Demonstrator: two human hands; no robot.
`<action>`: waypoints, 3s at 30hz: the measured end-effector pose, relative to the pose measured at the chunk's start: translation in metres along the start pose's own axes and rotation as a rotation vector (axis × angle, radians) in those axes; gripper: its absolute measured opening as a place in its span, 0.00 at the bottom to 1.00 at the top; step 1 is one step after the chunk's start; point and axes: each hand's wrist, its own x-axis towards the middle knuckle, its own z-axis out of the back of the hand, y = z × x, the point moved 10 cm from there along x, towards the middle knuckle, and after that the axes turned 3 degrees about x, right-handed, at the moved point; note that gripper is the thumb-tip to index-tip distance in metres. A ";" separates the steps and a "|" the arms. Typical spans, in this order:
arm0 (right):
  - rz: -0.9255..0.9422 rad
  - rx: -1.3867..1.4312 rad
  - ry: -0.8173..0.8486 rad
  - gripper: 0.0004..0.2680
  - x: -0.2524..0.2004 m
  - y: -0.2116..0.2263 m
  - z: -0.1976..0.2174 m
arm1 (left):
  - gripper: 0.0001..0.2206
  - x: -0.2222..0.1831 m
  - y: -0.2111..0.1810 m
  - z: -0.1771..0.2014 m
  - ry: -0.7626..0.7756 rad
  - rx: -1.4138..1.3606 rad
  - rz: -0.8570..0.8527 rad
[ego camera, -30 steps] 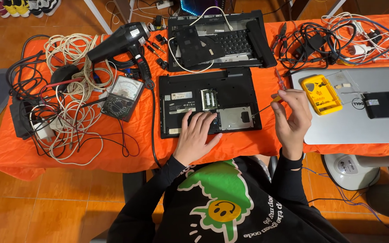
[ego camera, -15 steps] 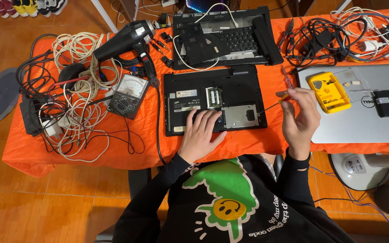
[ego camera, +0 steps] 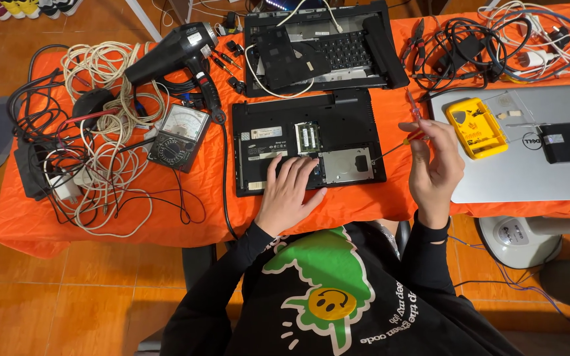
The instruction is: Installing or replacing a laptop hard drive component using a screwdriver.
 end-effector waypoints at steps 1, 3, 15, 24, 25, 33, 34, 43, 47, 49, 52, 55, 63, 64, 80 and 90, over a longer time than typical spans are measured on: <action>-0.003 -0.016 -0.006 0.10 0.000 -0.002 0.001 | 0.28 0.000 0.000 0.001 -0.009 -0.003 -0.002; -0.008 -0.033 -0.013 0.10 -0.001 -0.004 0.003 | 0.28 0.000 -0.001 0.002 -0.016 -0.007 -0.005; -0.006 0.082 -0.022 0.09 0.015 0.009 0.000 | 0.27 0.002 0.000 0.004 -0.030 0.015 0.009; 0.038 -0.153 0.077 0.09 0.017 -0.002 0.011 | 0.30 -0.002 -0.002 -0.009 0.068 0.009 0.004; 0.044 -0.110 0.099 0.09 0.020 0.000 0.008 | 0.30 -0.001 -0.002 -0.003 0.035 -0.006 0.004; 0.138 -0.119 0.177 0.10 0.026 -0.006 0.008 | 0.27 0.007 -0.010 0.007 -0.023 -0.021 0.027; 0.126 -0.142 0.182 0.10 0.030 -0.006 0.007 | 0.27 0.008 -0.008 0.006 -0.032 -0.045 0.067; 0.249 -0.063 0.320 0.08 0.040 0.002 -0.005 | 0.35 0.028 -0.013 0.010 -0.078 -0.066 0.145; 0.252 -0.073 0.363 0.09 0.044 -0.006 -0.005 | 0.40 0.025 -0.010 0.000 -0.045 -0.006 0.178; 0.249 -0.052 0.385 0.09 0.045 -0.005 -0.007 | 0.41 0.023 -0.009 0.000 -0.058 0.006 0.190; 0.257 -0.012 0.414 0.08 0.048 -0.003 -0.008 | 0.42 0.021 -0.006 -0.004 -0.062 0.027 0.211; 0.238 0.009 0.436 0.07 0.051 -0.004 -0.011 | 0.43 0.015 -0.005 -0.008 -0.051 0.056 0.238; 0.305 -0.001 0.441 0.09 0.055 -0.001 -0.013 | 0.43 0.014 -0.006 -0.004 -0.057 0.061 0.254; 0.310 0.010 0.430 0.08 0.053 -0.004 -0.011 | 0.43 0.015 -0.005 -0.006 -0.046 0.055 0.255; 0.243 -0.007 0.356 0.08 0.054 -0.012 -0.003 | 0.42 0.015 -0.010 0.000 -0.119 -0.017 0.190; 0.238 0.070 0.379 0.08 0.047 -0.017 -0.004 | 0.41 0.007 -0.013 0.008 -0.246 -0.037 0.136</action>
